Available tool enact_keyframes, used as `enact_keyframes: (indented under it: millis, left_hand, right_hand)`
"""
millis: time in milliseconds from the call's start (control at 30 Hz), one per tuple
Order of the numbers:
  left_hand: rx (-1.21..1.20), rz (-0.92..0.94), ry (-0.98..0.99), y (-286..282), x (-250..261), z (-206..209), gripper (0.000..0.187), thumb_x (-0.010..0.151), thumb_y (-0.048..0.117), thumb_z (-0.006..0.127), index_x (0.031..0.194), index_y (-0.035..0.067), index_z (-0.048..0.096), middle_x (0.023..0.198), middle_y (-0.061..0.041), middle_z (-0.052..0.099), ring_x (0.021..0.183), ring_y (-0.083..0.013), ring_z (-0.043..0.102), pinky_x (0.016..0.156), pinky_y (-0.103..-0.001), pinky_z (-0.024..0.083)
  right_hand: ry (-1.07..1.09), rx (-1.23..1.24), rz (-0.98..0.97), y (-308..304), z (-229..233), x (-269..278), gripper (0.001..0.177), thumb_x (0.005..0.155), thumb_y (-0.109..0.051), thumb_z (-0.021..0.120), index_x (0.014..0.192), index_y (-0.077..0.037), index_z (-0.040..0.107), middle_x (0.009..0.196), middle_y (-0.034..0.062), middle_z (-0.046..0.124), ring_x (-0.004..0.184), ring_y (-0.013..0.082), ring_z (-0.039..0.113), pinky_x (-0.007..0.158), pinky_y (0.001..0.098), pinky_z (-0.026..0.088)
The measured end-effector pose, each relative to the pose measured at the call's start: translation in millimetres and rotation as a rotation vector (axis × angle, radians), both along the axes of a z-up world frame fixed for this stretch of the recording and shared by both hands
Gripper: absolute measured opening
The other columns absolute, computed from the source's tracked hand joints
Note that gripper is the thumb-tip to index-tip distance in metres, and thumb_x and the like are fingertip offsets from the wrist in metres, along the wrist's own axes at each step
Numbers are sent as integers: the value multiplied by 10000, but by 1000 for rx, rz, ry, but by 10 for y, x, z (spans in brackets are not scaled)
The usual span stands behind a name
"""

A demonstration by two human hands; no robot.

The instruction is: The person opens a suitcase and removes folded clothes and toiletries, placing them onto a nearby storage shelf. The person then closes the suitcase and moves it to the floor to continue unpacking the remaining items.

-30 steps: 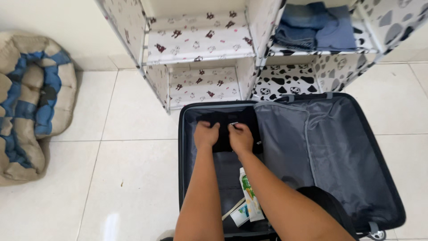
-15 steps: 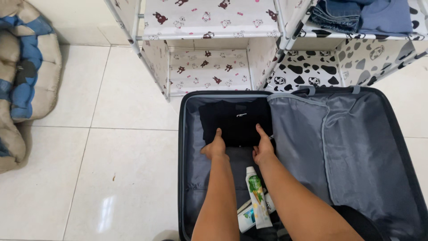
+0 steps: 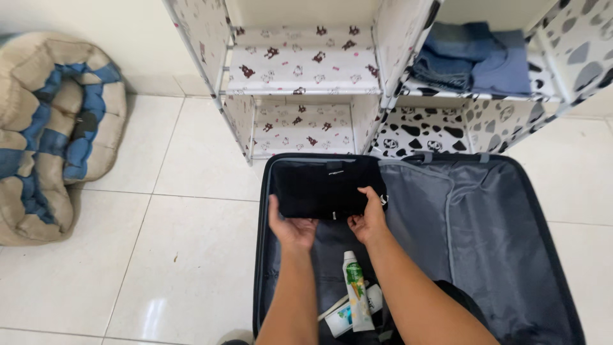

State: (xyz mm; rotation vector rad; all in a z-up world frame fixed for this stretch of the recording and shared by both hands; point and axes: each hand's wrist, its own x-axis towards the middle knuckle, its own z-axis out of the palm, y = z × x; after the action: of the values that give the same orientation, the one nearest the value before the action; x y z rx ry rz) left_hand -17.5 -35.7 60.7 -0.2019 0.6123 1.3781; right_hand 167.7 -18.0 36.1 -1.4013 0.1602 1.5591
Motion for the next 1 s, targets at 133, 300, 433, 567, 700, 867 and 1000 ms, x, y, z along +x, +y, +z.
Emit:
enact_keyframes:
  millis: [133,300,433,567,700,867,1000]
  left_hand:
    - [50,-88,-123,-225,-208,535,974,779,765,558,1316,-47,580,1310,-230,672,1208,-402,633,981,-526,517]
    - [184,-427,223,-150,-236,1073,697,832,462,740,1354,21,605,1319,-135,685,1235,-308,641,1039,-462,538]
    - [197,-519,371,-77,-44,1487,622,796,302,798,1326,18,639,1279,-128,697,1171,-287,663,988,-417,552]
    - [282,-468,463,-75,185,1922,599,741,192,803,1303,65,639,1251,-101,707,1148,-274,679,992,-400,545]
    - [276,-471,533,-125,365,2376,592,748,189,784,1315,80,652,1245,-74,724,1139,-231,685,975,-358,528]
    - [171,-452,596,-206,518,3145,562,790,210,789,1309,48,648,1229,-93,712,1136,-240,669,975,-357,510]
    - [108,-469,680,-212,565,3851,558,826,261,734,1339,63,640,1267,-79,707,1177,-214,648,1009,-326,472]
  right_hand:
    - [3,173,146,-39,465,279,405,726,-447,713,1027,-184,650,954,-22,649,847,168,611,737,331,435]
    - [38,335,222,-84,1036,621,498,760,-389,728,1155,-90,678,1115,52,732,1023,235,682,918,403,524]
    - [69,540,258,-272,1340,892,540,827,-296,768,1291,-56,632,1287,63,689,1201,237,643,1101,446,470]
    - [-6,617,401,-579,1624,1296,686,827,-321,781,1437,-163,511,1430,16,592,1342,206,548,1142,448,415]
    - [281,629,361,-748,2141,1667,791,892,-509,733,1518,-92,487,1439,122,616,1332,315,548,1068,513,423]
    - [-10,415,135,-811,3120,1700,672,900,-450,647,1450,-83,531,1386,84,654,1280,265,616,1068,474,469]
    - [-87,413,162,-914,3911,1790,483,907,-209,589,1361,-43,575,1271,94,682,1145,249,668,1009,439,504]
